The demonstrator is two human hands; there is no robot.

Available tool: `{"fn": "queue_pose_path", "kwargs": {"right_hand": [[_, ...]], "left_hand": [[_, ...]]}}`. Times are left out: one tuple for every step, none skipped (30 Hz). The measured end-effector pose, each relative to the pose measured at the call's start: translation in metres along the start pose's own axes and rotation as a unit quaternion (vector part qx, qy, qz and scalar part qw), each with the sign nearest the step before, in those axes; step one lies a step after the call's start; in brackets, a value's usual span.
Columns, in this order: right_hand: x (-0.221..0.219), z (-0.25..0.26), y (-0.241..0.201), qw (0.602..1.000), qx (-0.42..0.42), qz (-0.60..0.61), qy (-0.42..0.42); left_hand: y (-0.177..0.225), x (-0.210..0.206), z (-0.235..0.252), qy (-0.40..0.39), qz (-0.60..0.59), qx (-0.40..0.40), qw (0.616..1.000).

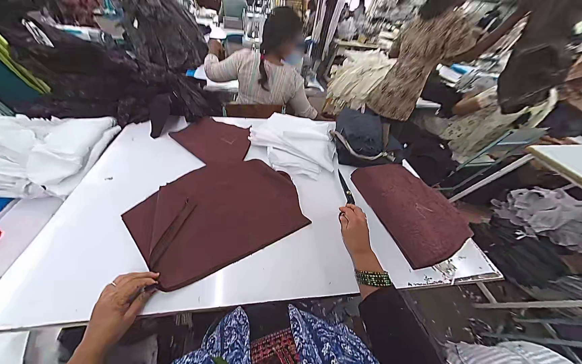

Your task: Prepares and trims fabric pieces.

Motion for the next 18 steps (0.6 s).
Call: {"fn": "queue_pose_path", "kwargs": {"right_hand": [[0.002, -0.002, -0.001, 1.000, -0.028, -0.006, 0.000], [0.004, -0.003, -0.002, 0.998, -0.063, -0.010, -0.008], [0.007, -0.003, -0.004, 0.995, -0.096, -0.012, -0.012], [0.008, -0.003, -0.006, 0.992, -0.124, -0.015, -0.012], [0.007, -0.005, -0.010, 0.990, -0.140, -0.026, -0.012], [0.005, -0.007, -0.016, 0.989, -0.143, -0.045, -0.010], [0.001, -0.010, -0.026, 0.990, -0.123, -0.064, -0.003], [-0.006, -0.009, -0.041, 0.994, -0.083, -0.067, 0.005], [-0.017, -0.005, -0.064, 0.998, -0.031, -0.057, 0.012], [-0.034, -0.001, -0.097, 0.999, 0.025, -0.042, 0.010], [-0.054, 0.002, -0.138, 0.997, 0.081, -0.016, -0.009], [-0.076, 0.006, -0.183, 0.990, 0.140, 0.011, -0.035], [-0.096, 0.008, -0.231, 0.979, 0.188, 0.032, -0.077], [-0.117, 0.007, -0.274, 0.964, 0.227, 0.058, -0.123], [-0.134, 0.003, -0.307, 0.948, 0.249, 0.085, -0.181], [-0.146, 0.000, -0.328, 0.929, 0.250, 0.095, -0.257], [-0.154, -0.003, -0.334, 0.913, 0.237, 0.085, -0.322], [-0.158, -0.005, -0.328, 0.910, 0.221, 0.060, -0.346]], "left_hand": [[-0.001, -0.001, -0.001, 0.007, 0.003, -0.005, 1.000], [-0.002, -0.002, -0.002, 0.011, 0.003, -0.007, 1.000], [-0.003, -0.001, -0.003, 0.013, 0.002, -0.006, 1.000], [-0.006, 0.001, -0.003, 0.014, -0.002, -0.002, 1.000], [-0.009, 0.006, -0.003, 0.017, -0.006, 0.000, 1.000], [-0.014, 0.012, -0.002, 0.020, -0.008, 0.000, 1.000], [-0.021, 0.018, -0.001, 0.022, -0.008, -0.001, 1.000], [-0.027, 0.024, 0.001, 0.024, -0.010, -0.002, 1.000], [-0.031, 0.028, 0.003, 0.025, -0.013, -0.004, 1.000], [-0.035, 0.032, 0.003, 0.022, -0.014, -0.007, 1.000], [-0.038, 0.034, 0.003, 0.014, -0.014, -0.012, 1.000], [-0.040, 0.036, 0.003, 0.005, -0.015, -0.017, 1.000], [-0.041, 0.037, 0.005, -0.002, -0.014, -0.024, 1.000], [-0.042, 0.038, 0.006, -0.004, -0.013, -0.034, 0.999], [-0.042, 0.037, 0.006, -0.004, -0.015, -0.042, 0.999], [-0.042, 0.036, 0.005, 0.000, -0.017, -0.049, 0.999], [-0.043, 0.035, 0.005, 0.004, -0.019, -0.052, 0.998], [-0.044, 0.036, 0.005, 0.006, -0.019, -0.051, 0.998]]}}
Point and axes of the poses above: each hand's wrist, its own z-axis towards the middle knuckle, its own x-axis out of the back of the hand, y = z × x, the point moved 1 cm from there along z, towards the middle knuckle, and after that the axes turned 14 degrees about x, right-handed, at the moved point
